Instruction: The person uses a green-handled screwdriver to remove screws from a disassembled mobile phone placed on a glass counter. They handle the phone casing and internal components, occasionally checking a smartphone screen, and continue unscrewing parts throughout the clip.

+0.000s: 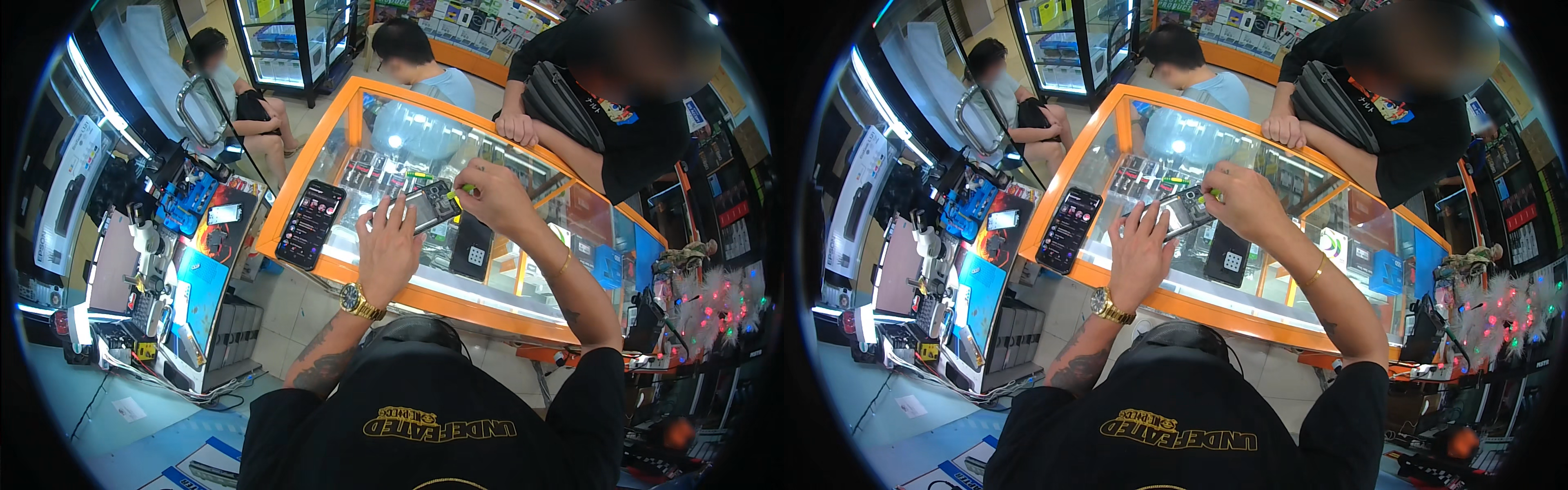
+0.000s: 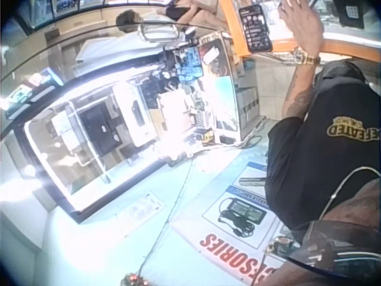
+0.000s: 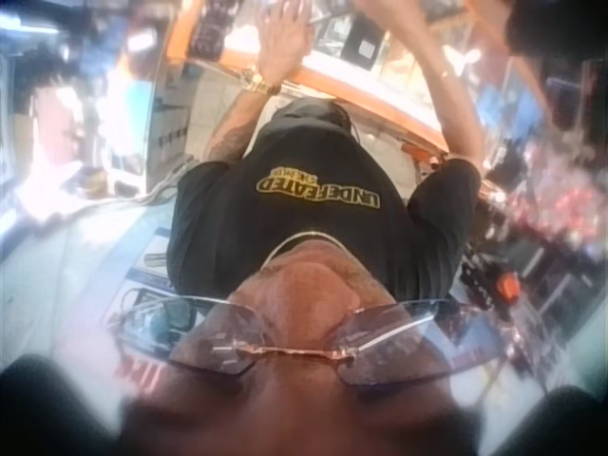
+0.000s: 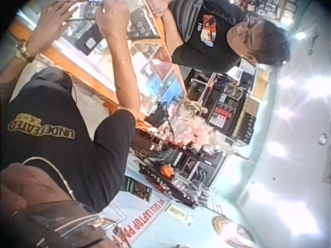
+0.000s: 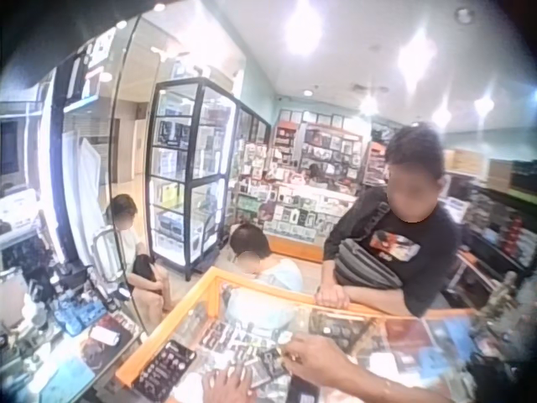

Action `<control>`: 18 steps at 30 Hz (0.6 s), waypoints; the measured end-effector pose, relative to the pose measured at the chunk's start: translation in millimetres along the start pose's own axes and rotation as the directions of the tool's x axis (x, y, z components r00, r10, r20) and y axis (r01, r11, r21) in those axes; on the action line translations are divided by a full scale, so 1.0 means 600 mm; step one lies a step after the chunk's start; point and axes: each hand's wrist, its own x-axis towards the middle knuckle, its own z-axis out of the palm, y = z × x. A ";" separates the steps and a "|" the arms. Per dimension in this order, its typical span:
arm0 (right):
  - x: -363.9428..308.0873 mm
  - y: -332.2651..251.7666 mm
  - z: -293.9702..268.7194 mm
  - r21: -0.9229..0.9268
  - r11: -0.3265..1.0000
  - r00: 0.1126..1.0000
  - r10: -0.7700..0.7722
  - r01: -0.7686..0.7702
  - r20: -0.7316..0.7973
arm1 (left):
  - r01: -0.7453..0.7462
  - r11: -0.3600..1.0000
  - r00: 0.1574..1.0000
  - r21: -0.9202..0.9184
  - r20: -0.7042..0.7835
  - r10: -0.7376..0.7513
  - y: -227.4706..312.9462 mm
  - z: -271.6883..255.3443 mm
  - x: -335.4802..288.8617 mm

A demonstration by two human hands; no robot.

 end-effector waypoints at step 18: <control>0.086 -0.039 -0.025 -0.368 0.926 0.877 0.245 -0.085 0.414 | -0.028 0.998 0.999 0.056 0.022 0.026 -0.001 -0.001 0.002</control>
